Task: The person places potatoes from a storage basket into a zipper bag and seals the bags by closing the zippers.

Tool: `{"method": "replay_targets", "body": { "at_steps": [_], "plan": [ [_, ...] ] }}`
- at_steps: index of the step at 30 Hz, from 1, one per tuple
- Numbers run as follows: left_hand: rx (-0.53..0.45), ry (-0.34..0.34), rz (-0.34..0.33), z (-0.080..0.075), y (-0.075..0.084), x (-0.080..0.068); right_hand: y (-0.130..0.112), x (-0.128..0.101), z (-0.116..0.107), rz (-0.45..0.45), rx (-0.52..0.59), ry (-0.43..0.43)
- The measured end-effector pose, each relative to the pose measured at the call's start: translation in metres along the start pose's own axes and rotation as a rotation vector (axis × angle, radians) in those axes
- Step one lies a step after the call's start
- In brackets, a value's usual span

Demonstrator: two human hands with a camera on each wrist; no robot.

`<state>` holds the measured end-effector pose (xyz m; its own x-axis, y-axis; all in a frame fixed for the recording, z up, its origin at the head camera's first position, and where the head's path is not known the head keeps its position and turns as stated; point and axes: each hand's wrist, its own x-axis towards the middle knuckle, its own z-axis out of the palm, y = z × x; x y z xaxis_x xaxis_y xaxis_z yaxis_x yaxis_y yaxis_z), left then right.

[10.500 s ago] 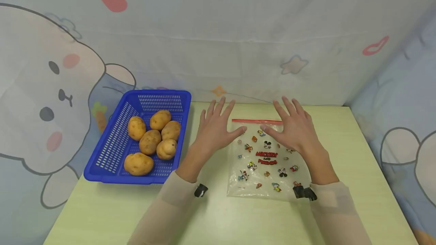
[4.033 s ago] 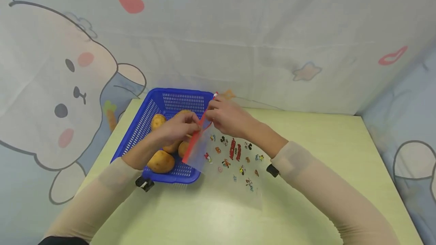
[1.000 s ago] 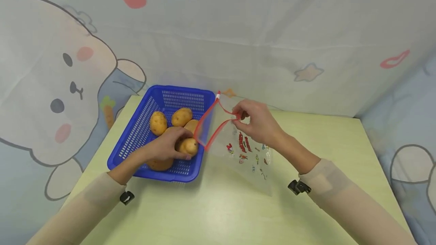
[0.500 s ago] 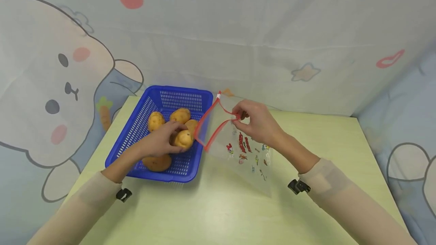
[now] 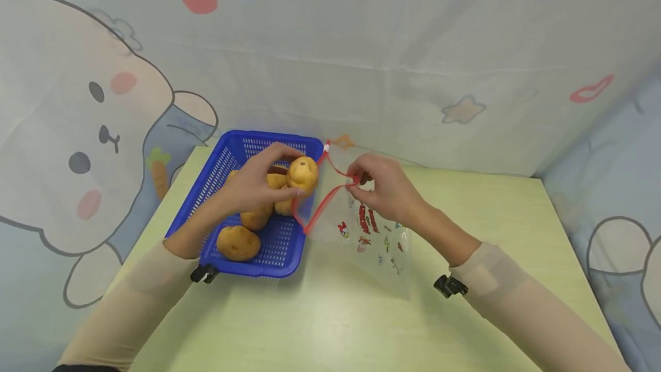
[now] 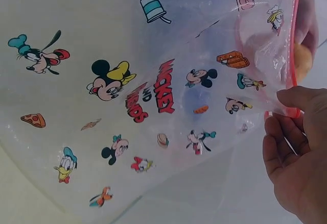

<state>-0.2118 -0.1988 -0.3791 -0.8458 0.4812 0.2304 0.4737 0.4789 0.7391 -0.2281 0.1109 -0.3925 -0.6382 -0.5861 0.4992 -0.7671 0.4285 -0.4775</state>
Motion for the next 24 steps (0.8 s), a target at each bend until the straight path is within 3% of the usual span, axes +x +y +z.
{"method": "replay_targets", "body": {
  "at_steps": [6,13,18,24],
  "plan": [
    [0.009,-0.041,0.024,0.012,0.005,0.008,-0.008,0.004,0.001,-0.027,-0.01,0.018],
    [0.063,-0.06,0.023,0.019,0.003,0.007,-0.006,0.002,0.001,-0.036,-0.004,0.029],
    [0.064,-0.033,0.028,0.011,0.003,0.0,-0.006,0.004,0.0,-0.05,-0.003,0.04],
    [0.075,-0.031,-0.057,-0.002,-0.006,-0.019,-0.006,0.005,-0.004,-0.052,0.0,0.032]
  ]
}}
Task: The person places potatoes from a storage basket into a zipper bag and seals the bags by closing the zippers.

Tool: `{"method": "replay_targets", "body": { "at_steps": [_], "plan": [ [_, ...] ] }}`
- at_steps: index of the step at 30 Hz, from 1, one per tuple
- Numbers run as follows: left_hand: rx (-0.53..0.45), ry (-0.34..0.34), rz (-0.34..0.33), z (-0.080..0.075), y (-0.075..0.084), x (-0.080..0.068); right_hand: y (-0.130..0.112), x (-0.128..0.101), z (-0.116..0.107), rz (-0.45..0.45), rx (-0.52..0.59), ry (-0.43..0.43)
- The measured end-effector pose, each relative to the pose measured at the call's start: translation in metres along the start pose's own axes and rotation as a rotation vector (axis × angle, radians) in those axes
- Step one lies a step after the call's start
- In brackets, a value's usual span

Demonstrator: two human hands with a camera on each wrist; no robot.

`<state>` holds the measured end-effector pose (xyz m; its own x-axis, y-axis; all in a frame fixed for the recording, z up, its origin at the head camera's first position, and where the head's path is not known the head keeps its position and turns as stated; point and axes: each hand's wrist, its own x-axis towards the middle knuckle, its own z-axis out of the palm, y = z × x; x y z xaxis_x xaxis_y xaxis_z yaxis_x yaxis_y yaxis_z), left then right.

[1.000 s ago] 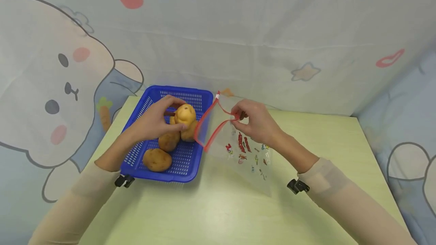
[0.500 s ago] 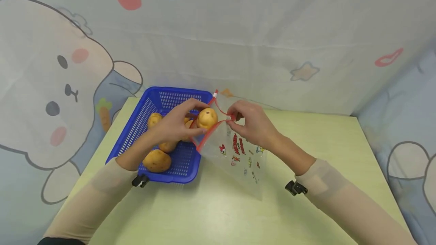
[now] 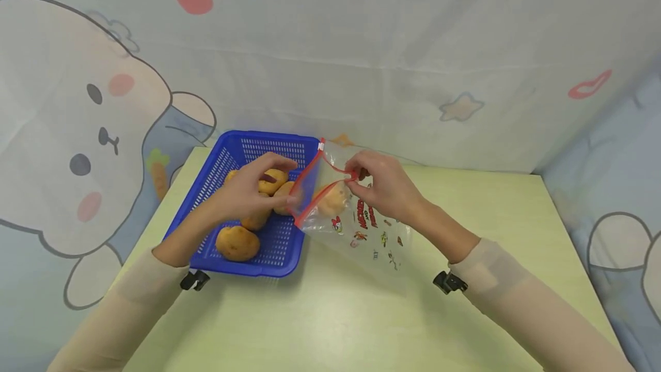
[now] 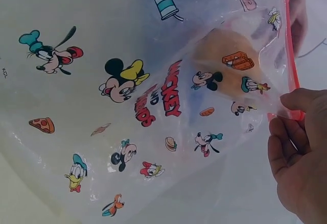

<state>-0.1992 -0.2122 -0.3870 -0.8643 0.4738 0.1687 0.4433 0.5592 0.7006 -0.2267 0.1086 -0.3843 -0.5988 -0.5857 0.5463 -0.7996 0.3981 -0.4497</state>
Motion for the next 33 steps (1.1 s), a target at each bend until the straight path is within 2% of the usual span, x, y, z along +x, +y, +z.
{"method": "replay_targets", "body": {
  "at_steps": [6,12,19,27,33],
  "plan": [
    [0.017,0.009,-0.074,-0.005,-0.02,-0.013,0.0,0.003,-0.008,-0.012,-0.008,0.027],
    [0.015,0.012,-0.087,-0.007,-0.035,-0.024,-0.001,0.003,-0.016,-0.016,-0.028,0.049],
    [0.047,-0.019,-0.124,-0.004,-0.051,-0.037,-0.003,0.004,-0.027,-0.011,-0.028,0.105],
    [0.082,-0.079,-0.171,-0.004,-0.072,-0.06,0.001,0.0,-0.022,0.013,-0.038,0.068],
    [0.128,-0.086,-0.192,-0.008,-0.083,-0.078,0.004,-0.003,-0.015,0.012,-0.042,0.045]
  ]
}}
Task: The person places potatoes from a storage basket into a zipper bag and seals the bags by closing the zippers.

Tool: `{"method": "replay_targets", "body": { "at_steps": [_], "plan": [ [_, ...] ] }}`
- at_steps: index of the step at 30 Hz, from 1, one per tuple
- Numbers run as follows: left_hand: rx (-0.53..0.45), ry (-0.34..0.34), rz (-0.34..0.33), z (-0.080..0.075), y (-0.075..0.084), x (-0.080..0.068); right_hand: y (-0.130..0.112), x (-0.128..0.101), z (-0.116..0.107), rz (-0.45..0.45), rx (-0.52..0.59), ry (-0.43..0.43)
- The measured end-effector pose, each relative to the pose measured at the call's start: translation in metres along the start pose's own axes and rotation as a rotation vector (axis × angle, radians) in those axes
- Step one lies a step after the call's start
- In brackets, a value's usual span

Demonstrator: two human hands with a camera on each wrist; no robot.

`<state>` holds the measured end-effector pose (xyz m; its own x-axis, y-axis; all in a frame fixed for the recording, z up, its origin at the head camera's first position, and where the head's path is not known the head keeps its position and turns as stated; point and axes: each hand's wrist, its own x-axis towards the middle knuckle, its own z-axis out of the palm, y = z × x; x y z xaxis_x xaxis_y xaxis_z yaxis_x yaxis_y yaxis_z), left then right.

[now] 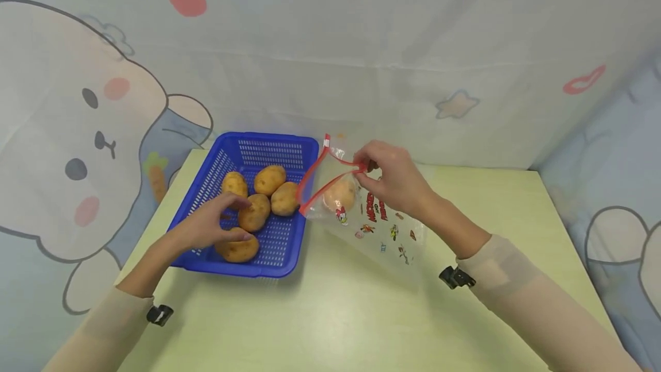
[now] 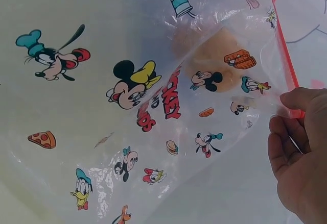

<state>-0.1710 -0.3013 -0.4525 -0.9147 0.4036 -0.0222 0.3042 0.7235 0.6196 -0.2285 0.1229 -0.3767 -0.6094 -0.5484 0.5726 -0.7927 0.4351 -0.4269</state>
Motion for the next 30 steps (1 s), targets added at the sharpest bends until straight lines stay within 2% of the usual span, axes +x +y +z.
{"method": "replay_targets", "body": {
  "at_steps": [3,8,14,30],
  "plan": [
    [-0.008,-0.019,-0.022,-0.003,-0.002,-0.007,0.0,-0.002,0.002,-0.002,0.002,-0.015],
    [-0.019,-0.093,-0.04,-0.008,-0.004,-0.017,0.001,-0.005,0.004,0.007,-0.005,-0.048],
    [0.025,-0.168,-0.085,-0.008,-0.011,-0.024,0.002,-0.007,0.004,0.011,-0.014,-0.072],
    [0.049,-0.188,-0.083,-0.004,-0.015,-0.021,0.003,-0.011,0.005,0.036,-0.009,-0.091]
  ]
}}
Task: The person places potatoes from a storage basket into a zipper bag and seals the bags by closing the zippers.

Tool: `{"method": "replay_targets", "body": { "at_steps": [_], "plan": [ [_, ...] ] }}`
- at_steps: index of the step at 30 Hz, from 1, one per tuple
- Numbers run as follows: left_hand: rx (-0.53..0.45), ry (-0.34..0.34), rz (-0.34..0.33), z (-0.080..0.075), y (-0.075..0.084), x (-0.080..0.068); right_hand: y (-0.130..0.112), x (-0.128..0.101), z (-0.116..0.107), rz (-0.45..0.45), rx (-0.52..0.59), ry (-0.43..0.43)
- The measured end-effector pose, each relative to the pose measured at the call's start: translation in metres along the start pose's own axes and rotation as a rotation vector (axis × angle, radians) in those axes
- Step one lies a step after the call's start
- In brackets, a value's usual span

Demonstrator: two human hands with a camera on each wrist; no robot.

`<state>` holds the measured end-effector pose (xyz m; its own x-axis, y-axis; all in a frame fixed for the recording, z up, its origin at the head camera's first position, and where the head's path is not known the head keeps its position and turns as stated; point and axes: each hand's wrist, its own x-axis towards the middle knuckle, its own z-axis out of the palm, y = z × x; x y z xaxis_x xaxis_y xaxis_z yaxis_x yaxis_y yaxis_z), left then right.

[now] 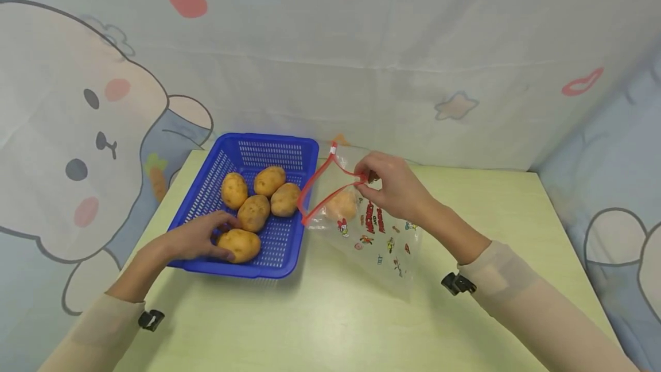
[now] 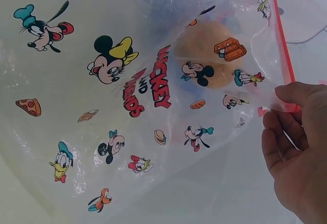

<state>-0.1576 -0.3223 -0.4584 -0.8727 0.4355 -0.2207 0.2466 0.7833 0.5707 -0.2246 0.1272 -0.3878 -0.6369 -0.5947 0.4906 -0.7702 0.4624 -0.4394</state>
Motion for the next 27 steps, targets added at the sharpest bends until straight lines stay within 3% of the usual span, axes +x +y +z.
{"method": "replay_targets", "body": {
  "at_steps": [5,9,17,22,27],
  "plan": [
    [-0.036,-0.012,-0.006,-0.002,0.002,0.0,0.001,-0.001,0.0,-0.001,0.0,0.003],
    [-0.081,0.043,0.025,-0.01,0.012,0.003,0.001,-0.002,-0.001,-0.004,-0.002,0.008],
    [-0.167,0.308,0.142,-0.019,0.074,0.028,0.0,-0.001,0.0,-0.013,0.009,0.005],
    [-0.177,0.345,0.177,-0.016,0.11,0.049,-0.002,0.001,0.0,-0.026,0.007,0.009],
    [-0.18,0.368,0.166,-0.012,0.13,0.069,-0.004,0.002,0.0,-0.031,0.004,0.009]
  ]
}}
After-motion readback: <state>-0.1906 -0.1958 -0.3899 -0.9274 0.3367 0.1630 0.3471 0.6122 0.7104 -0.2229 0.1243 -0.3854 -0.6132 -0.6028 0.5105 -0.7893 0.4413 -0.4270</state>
